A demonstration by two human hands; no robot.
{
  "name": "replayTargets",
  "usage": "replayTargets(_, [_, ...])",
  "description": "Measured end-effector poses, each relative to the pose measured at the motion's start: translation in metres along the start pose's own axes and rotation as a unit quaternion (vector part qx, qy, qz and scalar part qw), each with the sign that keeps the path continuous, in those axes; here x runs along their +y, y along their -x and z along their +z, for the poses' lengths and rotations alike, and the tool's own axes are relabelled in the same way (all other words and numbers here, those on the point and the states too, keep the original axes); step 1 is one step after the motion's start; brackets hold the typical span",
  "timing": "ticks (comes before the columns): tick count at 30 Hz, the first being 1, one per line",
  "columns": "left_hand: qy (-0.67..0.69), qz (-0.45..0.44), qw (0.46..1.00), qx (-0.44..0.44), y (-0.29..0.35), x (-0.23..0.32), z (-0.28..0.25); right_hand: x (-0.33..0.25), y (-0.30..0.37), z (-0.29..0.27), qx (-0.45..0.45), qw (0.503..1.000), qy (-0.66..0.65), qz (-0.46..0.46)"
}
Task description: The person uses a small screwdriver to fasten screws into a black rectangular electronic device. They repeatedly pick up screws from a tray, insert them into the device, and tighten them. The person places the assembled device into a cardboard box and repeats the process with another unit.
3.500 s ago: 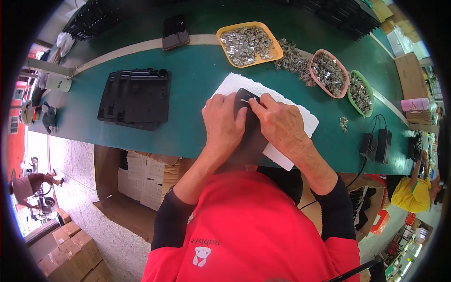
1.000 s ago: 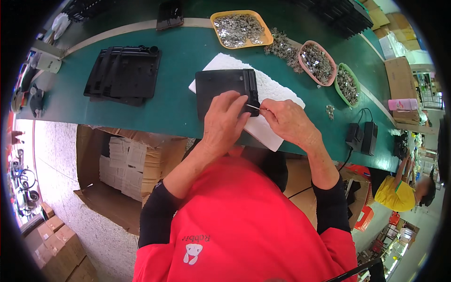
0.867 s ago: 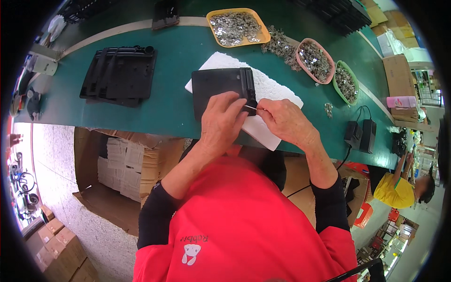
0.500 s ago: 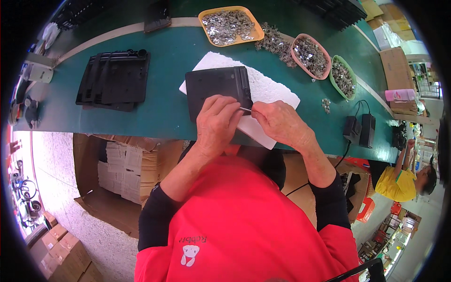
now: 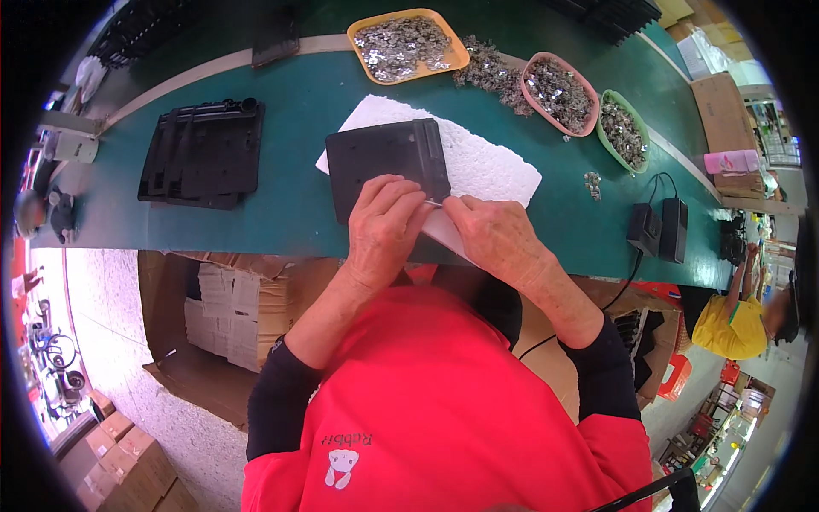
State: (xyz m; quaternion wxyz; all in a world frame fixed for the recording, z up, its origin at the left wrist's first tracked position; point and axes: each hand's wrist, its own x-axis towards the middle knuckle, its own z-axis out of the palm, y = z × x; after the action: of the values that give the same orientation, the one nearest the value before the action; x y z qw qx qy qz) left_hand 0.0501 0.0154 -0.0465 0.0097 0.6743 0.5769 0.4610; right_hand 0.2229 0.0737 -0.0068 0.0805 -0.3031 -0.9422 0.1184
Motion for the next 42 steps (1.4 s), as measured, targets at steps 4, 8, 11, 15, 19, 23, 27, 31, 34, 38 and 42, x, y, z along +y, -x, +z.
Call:
replayTargets(4, [0.008, -0.015, 1.000, -0.021, 0.001, -0.002, -0.003, 0.004, -0.003, -0.002, 0.010, 1.000, -0.003, -0.022])
replayTargets(8, [0.001, -0.030, 0.999, -0.024, 0.000, 0.004, -0.007, 0.015, -0.001, -0.011, 0.044, 0.988, -0.150, 0.012])
replayTargets(11, [-0.013, -0.031, 0.999, -0.018, -0.005, 0.011, -0.005, 0.023, -0.002, -0.007, 0.179, 0.876, -0.441, 0.082])
replayTargets(15, [-0.051, -0.051, 0.997, -0.041, -0.016, 0.017, 0.001, 0.026, -0.015, 0.014, 0.319, 0.683, -0.644, 0.126])
replayTargets(19, [-0.068, -0.040, 0.996, -0.043, -0.013, 0.013, 0.004, 0.016, -0.002, 0.003, 0.256, 0.783, -0.541, 0.167])
replayTargets(23, [-0.075, -0.025, 0.997, -0.021, -0.009, 0.011, 0.007, 0.018, 0.018, -0.015, 0.166, 0.939, -0.261, 0.149])
replayTargets(27, [-0.074, -0.025, 0.997, -0.013, -0.007, 0.009, 0.010, 0.019, 0.010, -0.020, 0.156, 0.951, -0.238, 0.119])
replayTargets(31, [-0.076, -0.013, 0.997, 0.002, -0.007, 0.006, 0.016, 0.009, -0.020, -0.013, 0.227, 0.936, -0.258, 0.073])
replayTargets(34, [-0.081, -0.017, 0.997, 0.006, -0.005, 0.005, 0.017, 0.002, -0.034, -0.003, 0.249, 0.946, -0.208, 0.020])
replayTargets(38, [-0.081, -0.018, 0.996, 0.018, -0.006, 0.005, 0.017, 0.001, -0.036, 0.006, 0.256, 0.953, -0.163, -0.006])
replayTargets(42, [-0.074, -0.013, 0.997, 0.022, -0.006, 0.006, 0.018, 0.002, -0.037, 0.012, 0.250, 0.959, -0.129, -0.016])
